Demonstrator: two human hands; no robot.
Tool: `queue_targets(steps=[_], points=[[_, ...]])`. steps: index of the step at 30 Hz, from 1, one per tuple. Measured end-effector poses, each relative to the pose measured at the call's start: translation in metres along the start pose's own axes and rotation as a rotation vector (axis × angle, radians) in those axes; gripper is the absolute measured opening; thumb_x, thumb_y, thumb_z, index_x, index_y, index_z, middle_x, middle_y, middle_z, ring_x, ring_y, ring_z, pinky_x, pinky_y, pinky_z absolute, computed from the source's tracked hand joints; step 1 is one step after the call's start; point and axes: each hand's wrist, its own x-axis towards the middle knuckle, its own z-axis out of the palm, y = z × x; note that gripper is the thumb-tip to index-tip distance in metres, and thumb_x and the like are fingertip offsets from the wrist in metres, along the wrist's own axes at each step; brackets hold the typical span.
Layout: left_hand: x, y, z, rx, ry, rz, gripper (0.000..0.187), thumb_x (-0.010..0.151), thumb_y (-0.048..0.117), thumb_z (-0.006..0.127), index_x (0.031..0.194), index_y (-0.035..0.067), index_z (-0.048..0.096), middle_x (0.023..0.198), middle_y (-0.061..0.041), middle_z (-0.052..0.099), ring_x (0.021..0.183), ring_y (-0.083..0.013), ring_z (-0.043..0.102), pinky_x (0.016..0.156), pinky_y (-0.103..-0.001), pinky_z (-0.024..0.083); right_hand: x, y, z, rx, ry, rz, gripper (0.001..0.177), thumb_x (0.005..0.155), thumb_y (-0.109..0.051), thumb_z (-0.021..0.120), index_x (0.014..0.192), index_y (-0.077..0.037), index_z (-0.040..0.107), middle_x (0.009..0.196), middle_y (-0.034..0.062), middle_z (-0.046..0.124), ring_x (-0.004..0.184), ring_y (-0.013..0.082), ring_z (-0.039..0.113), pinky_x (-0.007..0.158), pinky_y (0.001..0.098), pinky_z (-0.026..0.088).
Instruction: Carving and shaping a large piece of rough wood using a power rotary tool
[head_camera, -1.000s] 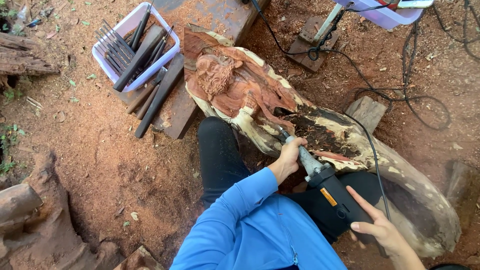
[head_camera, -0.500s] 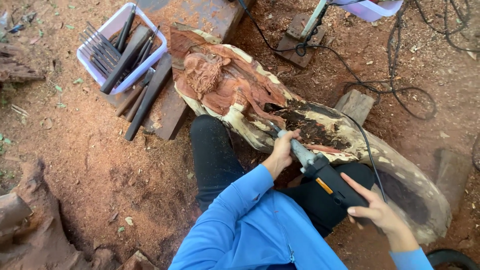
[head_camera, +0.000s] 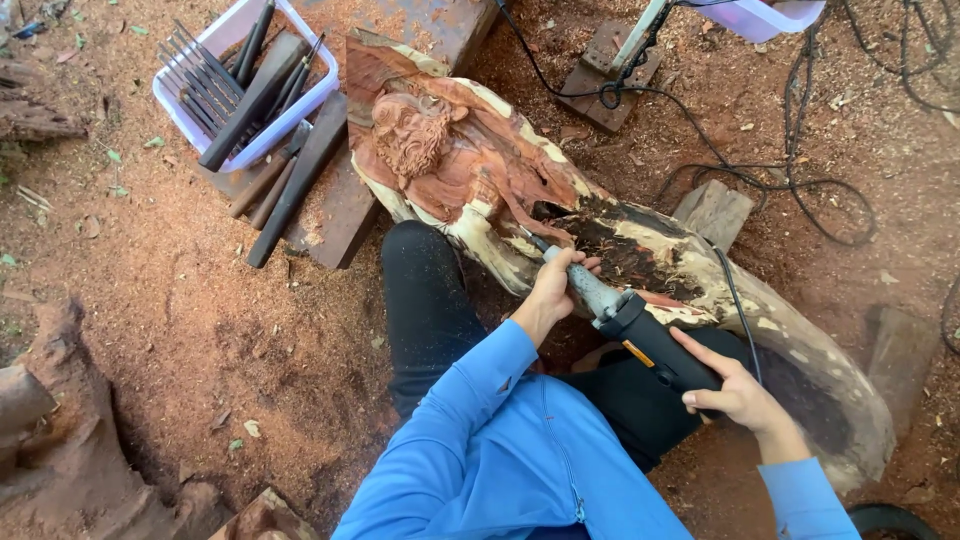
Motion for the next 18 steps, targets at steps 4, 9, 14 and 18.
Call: queue_targets(steps=[4, 9, 14, 18], points=[[-0.008, 0.003, 0.005, 0.036, 0.012, 0.012, 0.026, 0.089, 0.013, 0.061, 0.11, -0.001, 0.06, 0.11, -0.019, 0.071, 0.1, -0.0273, 0.069, 0.092, -0.041, 0.055, 0.012, 0.021, -0.016, 0.011, -0.031, -0.031, 0.098, 0.061, 0.001, 0.07, 0.155, -0.012, 0.048, 0.061, 0.0179, 0.071, 0.049, 0.023, 0.061, 0.043, 0.0323, 0.045], [-0.011, 0.008, 0.015, 0.231, -0.005, 0.093, 0.018, 0.087, 0.017, 0.067, 0.098, 0.004, 0.065, 0.089, -0.008, 0.068, 0.079, -0.0186, 0.063, 0.072, -0.036, 0.053, 0.024, 0.038, -0.028, 0.081, -0.014, -0.037, 0.097, 0.059, 0.004, 0.069, 0.154, -0.008, 0.048, 0.062, 0.0224, 0.073, 0.046, 0.0256, 0.062, 0.039, 0.0332, 0.044], [-0.013, -0.016, 0.032, 0.142, -0.016, 0.096, 0.036, 0.088, 0.014, 0.067, 0.12, -0.003, 0.065, 0.107, -0.013, 0.072, 0.105, -0.0226, 0.067, 0.102, -0.045, 0.053, 0.038, 0.02, -0.051, -0.107, 0.004, 0.16, 0.111, 0.053, -0.011, 0.072, 0.159, -0.019, 0.041, 0.125, 0.0263, 0.072, 0.074, 0.0332, 0.071, 0.056, 0.0417, 0.054], [-0.004, -0.037, 0.036, 0.069, 0.035, 0.159, 0.036, 0.087, 0.024, 0.075, 0.115, 0.002, 0.071, 0.093, -0.006, 0.072, 0.091, -0.0159, 0.066, 0.089, -0.033, 0.052, 0.058, 0.011, -0.094, -0.369, 0.02, 0.146, 0.081, 0.071, -0.009, 0.077, 0.149, -0.016, 0.058, 0.135, 0.014, 0.075, 0.096, 0.0329, 0.076, 0.07, 0.0439, 0.063]])
